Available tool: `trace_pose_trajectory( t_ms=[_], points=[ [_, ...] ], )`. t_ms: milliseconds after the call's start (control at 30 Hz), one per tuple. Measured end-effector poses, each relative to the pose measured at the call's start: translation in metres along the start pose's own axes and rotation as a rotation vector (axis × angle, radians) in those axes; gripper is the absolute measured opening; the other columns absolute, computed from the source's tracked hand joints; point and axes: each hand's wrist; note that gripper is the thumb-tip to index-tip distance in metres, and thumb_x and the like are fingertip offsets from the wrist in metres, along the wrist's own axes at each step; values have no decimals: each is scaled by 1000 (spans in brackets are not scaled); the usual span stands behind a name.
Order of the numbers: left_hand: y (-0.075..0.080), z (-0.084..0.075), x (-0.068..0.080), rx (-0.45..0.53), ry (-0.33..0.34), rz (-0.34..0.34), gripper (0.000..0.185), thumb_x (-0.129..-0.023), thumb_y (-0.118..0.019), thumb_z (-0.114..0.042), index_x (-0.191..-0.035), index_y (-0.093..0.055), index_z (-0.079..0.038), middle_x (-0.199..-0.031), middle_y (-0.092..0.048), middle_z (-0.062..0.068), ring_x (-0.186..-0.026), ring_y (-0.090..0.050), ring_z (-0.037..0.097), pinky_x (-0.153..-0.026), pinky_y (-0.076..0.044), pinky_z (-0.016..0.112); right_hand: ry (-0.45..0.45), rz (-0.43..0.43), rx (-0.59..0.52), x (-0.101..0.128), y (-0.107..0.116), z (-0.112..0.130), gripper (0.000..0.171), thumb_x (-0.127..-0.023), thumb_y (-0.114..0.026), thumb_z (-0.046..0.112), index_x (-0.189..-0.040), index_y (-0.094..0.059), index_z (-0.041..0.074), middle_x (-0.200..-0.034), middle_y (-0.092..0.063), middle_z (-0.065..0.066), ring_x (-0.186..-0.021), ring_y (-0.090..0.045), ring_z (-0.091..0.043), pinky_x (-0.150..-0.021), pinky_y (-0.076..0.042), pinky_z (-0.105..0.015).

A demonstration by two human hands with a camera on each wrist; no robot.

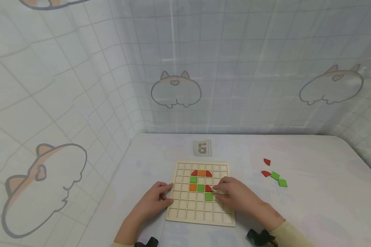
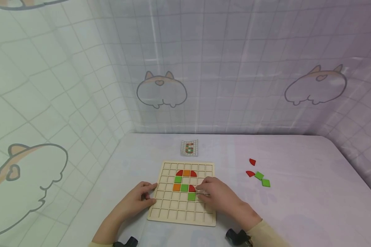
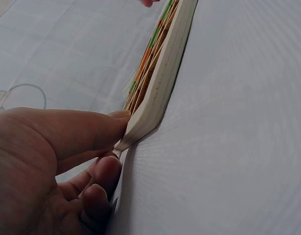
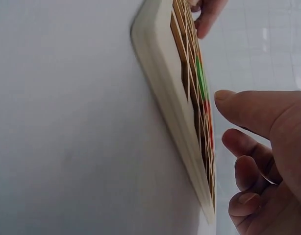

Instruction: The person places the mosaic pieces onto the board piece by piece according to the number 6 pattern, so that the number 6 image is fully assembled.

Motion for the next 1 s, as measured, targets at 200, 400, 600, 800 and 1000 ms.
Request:
trace_pose_trajectory(
  t_ms=[200, 400, 600, 800, 1000],
  points=[
    [1, -1, 0, -9, -1, -2, 59, -78, -69, -33, -130, -50, -15, -103, -44, -3, -77, -47, 11, -62, -39, 23, -68, -19, 39, 9, 6, -10, 31, -76, -71, 33, -106, -68, 23, -93, -55, 13, -81, -49, -4, -71, -44, -24],
    [0, 0, -1, -10, 0, 2, 58, -78, -69, -33, -130, -50, -15, -103, -44, -3, -77, -47, 11, -62, -39, 23, -156, -43, 61, 16, 13, -19, 31, -75, -72, 32, -105, -68, 27, -92, -53, 17, -82, -48, -3, -72, -44, -23],
    [1, 1, -1, 0, 0, 6, 59, -78, -69, -35, -130, -50, -16, -104, -44, -3, -77, -47, 11, -62, -39, 23, -249, -79, 96, 24, 22, -31, 30, -74, -73, 29, -104, -69, 26, -93, -53, 16, -87, -49, -2, -77, -44, -26],
    [0, 3, -1, 1, 3, 4, 59, -77, -69, -35, -130, -50, -18, -104, -44, -4, -77, -47, 10, -62, -40, 23, -298, -106, 106, 32, 30, -47, 32, -74, -73, 27, -105, -68, 23, -99, -56, 11, -94, -52, -8, -80, -46, -32],
    [0, 4, -1, -2, 3, 0, 59, -77, -70, -35, -130, -50, -18, -103, -44, -4, -77, -47, 11, -62, -39, 23, -280, -125, 126, 39, 34, -63, 33, -74, -73, 25, -106, -68, 21, -97, -56, 9, -90, -53, -8, -76, -46, -31]
  ],
)
Point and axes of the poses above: each hand's wrist, its own x-axis away from the middle knuckle, its own y-axis out of the back of the hand, z = x × y
